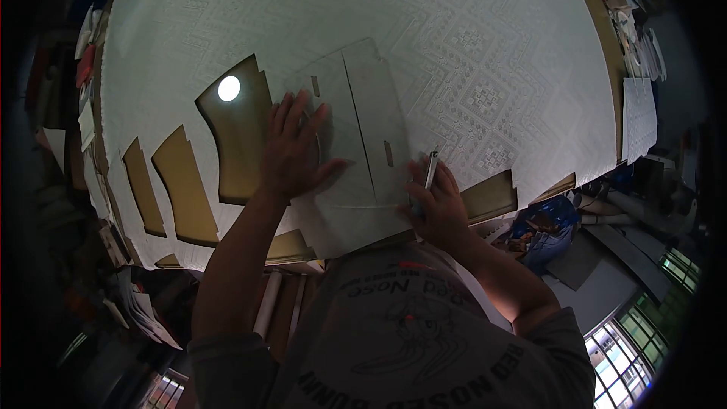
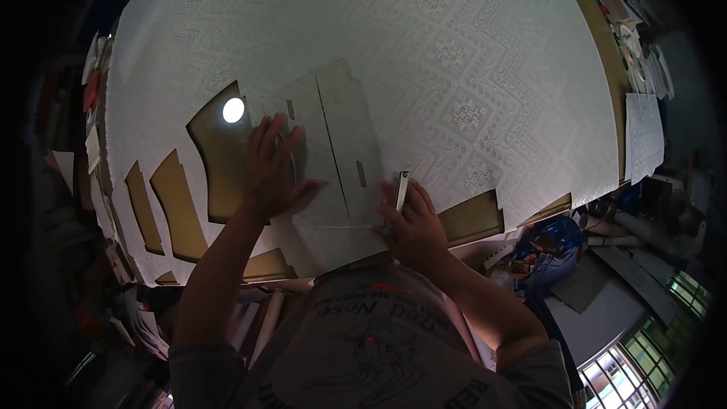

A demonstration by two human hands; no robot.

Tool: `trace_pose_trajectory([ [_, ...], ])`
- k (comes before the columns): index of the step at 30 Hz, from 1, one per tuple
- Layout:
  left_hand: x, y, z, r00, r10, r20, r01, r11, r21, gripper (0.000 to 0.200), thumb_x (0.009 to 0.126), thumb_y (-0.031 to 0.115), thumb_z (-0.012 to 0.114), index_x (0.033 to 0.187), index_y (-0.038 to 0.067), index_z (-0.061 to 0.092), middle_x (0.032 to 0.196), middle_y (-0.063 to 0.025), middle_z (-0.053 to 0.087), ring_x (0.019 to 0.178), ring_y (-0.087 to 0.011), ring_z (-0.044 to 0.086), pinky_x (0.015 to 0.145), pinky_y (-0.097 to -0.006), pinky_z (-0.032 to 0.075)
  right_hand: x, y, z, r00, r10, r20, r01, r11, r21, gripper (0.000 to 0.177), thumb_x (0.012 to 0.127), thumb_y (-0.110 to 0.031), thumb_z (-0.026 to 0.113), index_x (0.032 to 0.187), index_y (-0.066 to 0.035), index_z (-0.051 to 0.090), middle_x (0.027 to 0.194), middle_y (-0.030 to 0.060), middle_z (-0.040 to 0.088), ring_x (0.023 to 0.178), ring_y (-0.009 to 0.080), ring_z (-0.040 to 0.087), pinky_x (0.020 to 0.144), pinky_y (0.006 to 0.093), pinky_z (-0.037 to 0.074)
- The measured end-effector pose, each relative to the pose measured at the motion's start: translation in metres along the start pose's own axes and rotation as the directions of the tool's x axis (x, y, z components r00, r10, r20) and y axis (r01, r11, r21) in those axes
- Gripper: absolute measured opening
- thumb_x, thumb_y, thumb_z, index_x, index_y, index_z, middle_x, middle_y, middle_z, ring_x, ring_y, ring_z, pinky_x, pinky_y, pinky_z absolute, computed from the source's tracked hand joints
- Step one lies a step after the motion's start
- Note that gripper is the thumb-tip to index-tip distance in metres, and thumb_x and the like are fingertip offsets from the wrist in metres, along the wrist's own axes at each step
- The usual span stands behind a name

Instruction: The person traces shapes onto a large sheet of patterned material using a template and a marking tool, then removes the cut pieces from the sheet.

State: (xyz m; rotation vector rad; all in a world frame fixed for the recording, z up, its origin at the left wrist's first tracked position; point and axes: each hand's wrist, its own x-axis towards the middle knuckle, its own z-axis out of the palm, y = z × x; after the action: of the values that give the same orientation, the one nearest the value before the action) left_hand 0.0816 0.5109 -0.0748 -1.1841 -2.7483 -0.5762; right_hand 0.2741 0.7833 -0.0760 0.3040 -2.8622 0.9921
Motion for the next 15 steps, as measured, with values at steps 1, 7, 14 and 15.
trace_pose_trajectory([
  [1, 0.0, 0.0004, 0.0006, 1.0, 0.006, -0.006, -0.006, 1.0, -0.003, 0.091, 0.081, 0.066, 0.078, 0.151, 0.014, 0.053, 0.164, -0.0216, 0.035, 0.15, -0.0498, 0.033, 0.121, -0.0626, 0.028, -0.0003, -0.0002, 0.0, 1.0, 0.004, 0.002, -0.004, 1.0, 0.004, 0.051, 0.083, -0.024, 0.084, 0.122, -0.01, 0.054, 0.153, 0.0188, 0.055, 0.143, 0.0473, 0.047, 0.117, 0.0635, 0.038],
  [7, 0.0006, 0.001, 0.0003, 1.0, 0.005, -0.008, -0.005, 1.0, -0.01, 0.092, 0.08, 0.066, 0.079, 0.151, 0.014, 0.053, 0.164, -0.0218, 0.036, 0.15, -0.0499, 0.033, 0.121, -0.0627, 0.029, 0.0004, 0.0, -0.0008, 1.0, 0.002, 0.004, -0.002, 1.0, 0.006, 0.05, 0.085, -0.026, 0.084, 0.122, -0.01, 0.054, 0.152, 0.0185, 0.056, 0.144, 0.0466, 0.047, 0.117, 0.063, 0.038],
  [14, 0.0006, 0.0011, -0.0006, 1.0, 0.016, -0.021, -0.016, 1.0, 0.0, 0.09, 0.081, 0.065, 0.078, 0.151, 0.015, 0.053, 0.164, -0.0213, 0.037, 0.149, -0.0496, 0.033, 0.121, -0.0624, 0.029, -0.0014, 0.0018, 0.0015, 1.0, 0.003, 0.012, -0.003, 1.0, 0.007, 0.048, 0.085, -0.026, 0.083, 0.121, -0.01, 0.055, 0.154, 0.0181, 0.055, 0.145, 0.046, 0.045, 0.119, 0.0626, 0.036],
  [15, 0.0008, 0.0012, -0.0009, 1.0, 0.013, -0.012, -0.013, 1.0, 0.002, 0.09, 0.081, 0.065, 0.078, 0.152, 0.015, 0.053, 0.164, -0.0211, 0.037, 0.149, -0.0495, 0.033, 0.121, -0.0624, 0.029, -0.0013, 0.0016, 0.0014, 1.0, 0.001, 0.011, -0.001, 1.0, 0.004, 0.048, 0.085, -0.026, 0.083, 0.121, -0.01, 0.055, 0.154, 0.0181, 0.055, 0.145, 0.046, 0.045, 0.119, 0.0626, 0.036],
])
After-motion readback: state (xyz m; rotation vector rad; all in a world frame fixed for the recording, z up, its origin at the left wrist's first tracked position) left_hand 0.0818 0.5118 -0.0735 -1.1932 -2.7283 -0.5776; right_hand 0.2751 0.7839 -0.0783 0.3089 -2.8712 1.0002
